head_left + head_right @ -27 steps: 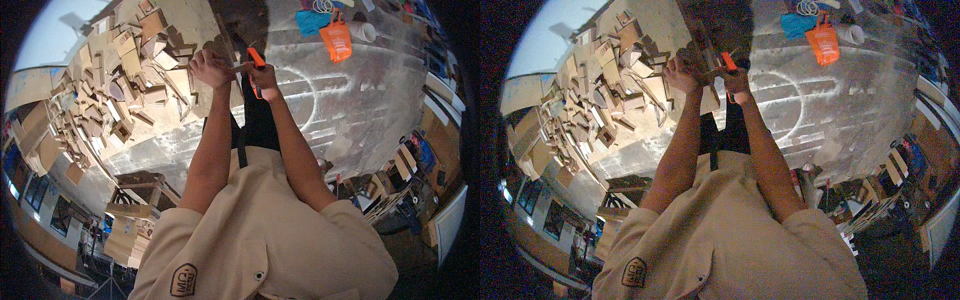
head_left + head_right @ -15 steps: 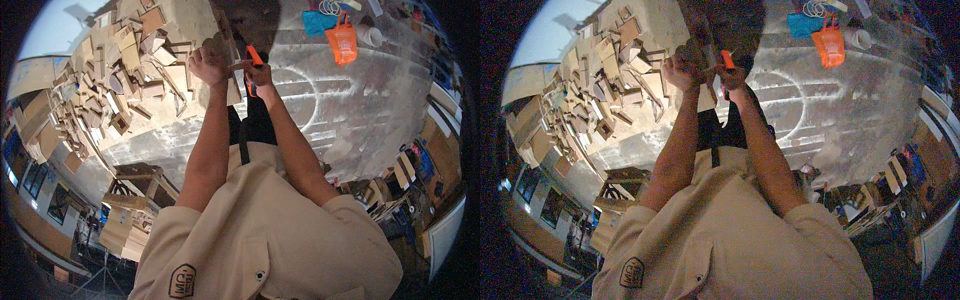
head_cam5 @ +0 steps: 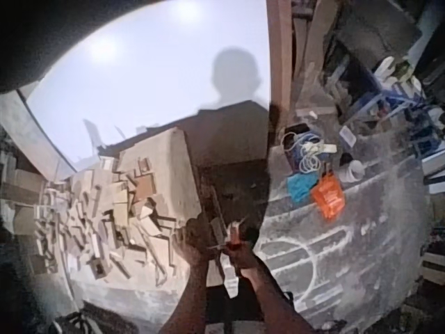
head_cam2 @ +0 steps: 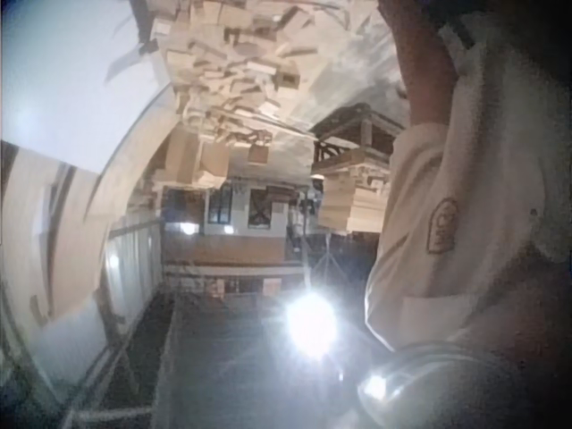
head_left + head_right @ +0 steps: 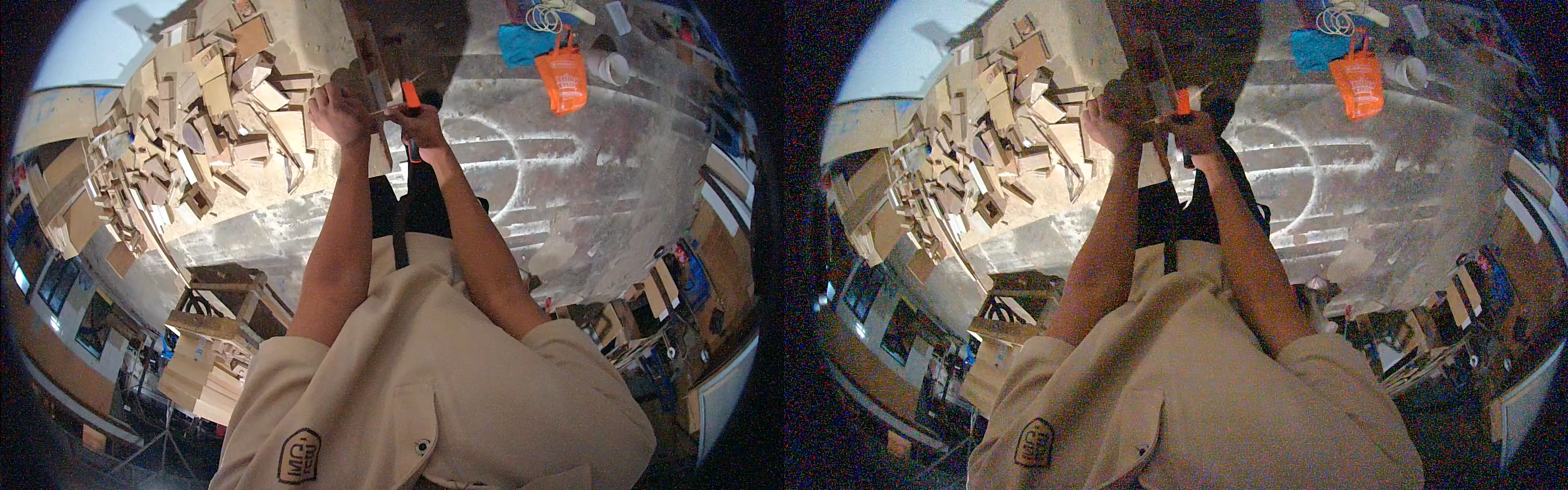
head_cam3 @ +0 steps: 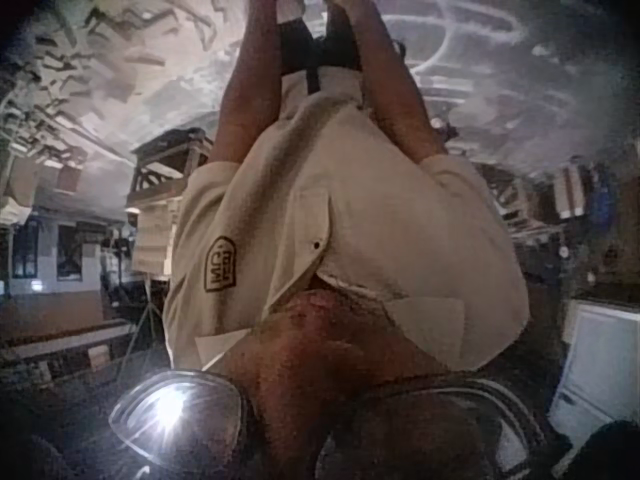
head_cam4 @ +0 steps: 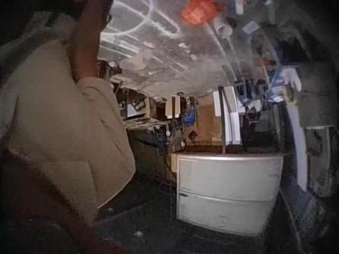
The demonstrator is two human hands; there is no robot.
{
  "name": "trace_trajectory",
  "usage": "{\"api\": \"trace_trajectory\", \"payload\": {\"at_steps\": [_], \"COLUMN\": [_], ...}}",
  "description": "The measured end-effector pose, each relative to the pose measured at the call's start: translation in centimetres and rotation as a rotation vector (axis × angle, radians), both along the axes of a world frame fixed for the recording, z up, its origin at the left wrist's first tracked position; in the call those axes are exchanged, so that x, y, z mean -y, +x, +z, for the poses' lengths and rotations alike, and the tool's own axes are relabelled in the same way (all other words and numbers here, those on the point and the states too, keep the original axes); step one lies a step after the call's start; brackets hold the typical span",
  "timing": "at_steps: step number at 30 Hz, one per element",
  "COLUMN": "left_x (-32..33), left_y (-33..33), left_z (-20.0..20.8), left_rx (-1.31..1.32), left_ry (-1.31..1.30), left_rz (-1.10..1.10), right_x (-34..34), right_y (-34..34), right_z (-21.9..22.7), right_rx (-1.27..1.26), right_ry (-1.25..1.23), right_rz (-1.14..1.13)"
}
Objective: The person cuts a small piece of wood using a hand saw and rubs the edges with sandpaper. They pick up a white board and a thin wooden strip from a workbench cluttered with wood scraps before returning to sawing another small wood block.
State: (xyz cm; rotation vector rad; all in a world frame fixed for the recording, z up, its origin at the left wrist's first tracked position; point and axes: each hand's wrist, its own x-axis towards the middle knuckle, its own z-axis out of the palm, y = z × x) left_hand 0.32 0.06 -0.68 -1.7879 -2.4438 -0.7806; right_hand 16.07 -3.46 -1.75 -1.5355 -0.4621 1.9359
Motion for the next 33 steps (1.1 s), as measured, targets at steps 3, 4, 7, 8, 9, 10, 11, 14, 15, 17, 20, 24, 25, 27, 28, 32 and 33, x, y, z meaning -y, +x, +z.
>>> {"api": "trace_trajectory", "payload": {"at_steps": [3, 4, 7, 8, 9, 10, 11, 14, 15, 17, 20, 24, 25, 27, 28, 32, 33], "left_x": [0.2, 0.3, 0.6, 0.7, 0.4, 0.1, -0.2, 0.4, 0.4, 0.1, 0.0, 0.4, 0.3, 0.3, 0.3, 0.0, 0.3], "left_y": [-0.4, -0.4, -0.8, -0.8, -0.5, -0.2, 0.1, -0.6, -0.4, 0.3, 0.0, -0.4, -0.6, -0.8, -0.7, 0.4, 0.1], "left_z": [-0.9, -1.1, -1.9, -2.1, -1.5, -0.9, -0.3, -0.8, -0.5, 0.7, 0.2, -0.9, -1.0, -1.1, -0.9, 1.0, 0.6], "left_rx": [-0.029, -0.038, -0.039, -0.034, -0.033, -0.031, -0.029, -0.025, -0.013, 0.012, 0.013, 0.011, -0.009, -0.011, 0.009, -0.01, -0.007], "left_ry": [-0.011, -0.015, -0.029, -0.033, 0.009, 0.051, 0.093, -0.01, -0.009, -0.005, 0.005, 0.012, 0.005, -0.006, -0.007, -0.066, -0.057], "left_rz": [-0.022, -0.029, -0.028, -0.024, -0.031, -0.038, -0.044, -0.047, -0.035, -0.004, -0.001, -0.005, -0.033, -0.057, -0.055, 0.027, 0.029], "right_x": [0.1, 0.2, 0.3, 0.4, 0.5, 0.6, 0.8, 1.3, 1.3, 1.2, 1.7, 1.5, 1.8, 2.5, 2.9, 3.5, 2.1], "right_y": [0.3, 0.3, 0.3, 0.4, 0.6, 0.5, 0.3, -0.4, -0.6, -0.9, 0.1, -0.5, -0.6, -0.1, 1.3, 4.7, 3.8], "right_z": [-0.1, -0.3, -0.8, -0.9, -1.3, -1.6, -1.9, -2.9, -2.7, -2.3, -3.2, -1.9, -2.0, -2.8, -3.9, -2.1, 2.2], "right_rx": [-0.029, -0.064, -0.163, -0.192, -0.219, -0.207, -0.196, -0.206, -0.246, -0.174, -0.268, -0.292, -0.37, -0.55, -0.65, -0.556, -0.453], "right_ry": [-0.053, -0.064, -0.075, -0.066, -0.052, -0.053, -0.054, -0.089, -0.072, -0.12, 0.028, -0.054, -0.033, -0.056, -0.098, 0.033, -0.025], "right_rz": [0.017, -0.015, -0.074, -0.074, -0.082, -0.092, -0.102, -0.115, -0.139, -0.137, -0.079, -0.116, -0.175, -0.36, -0.487, -0.254, -0.312]}}
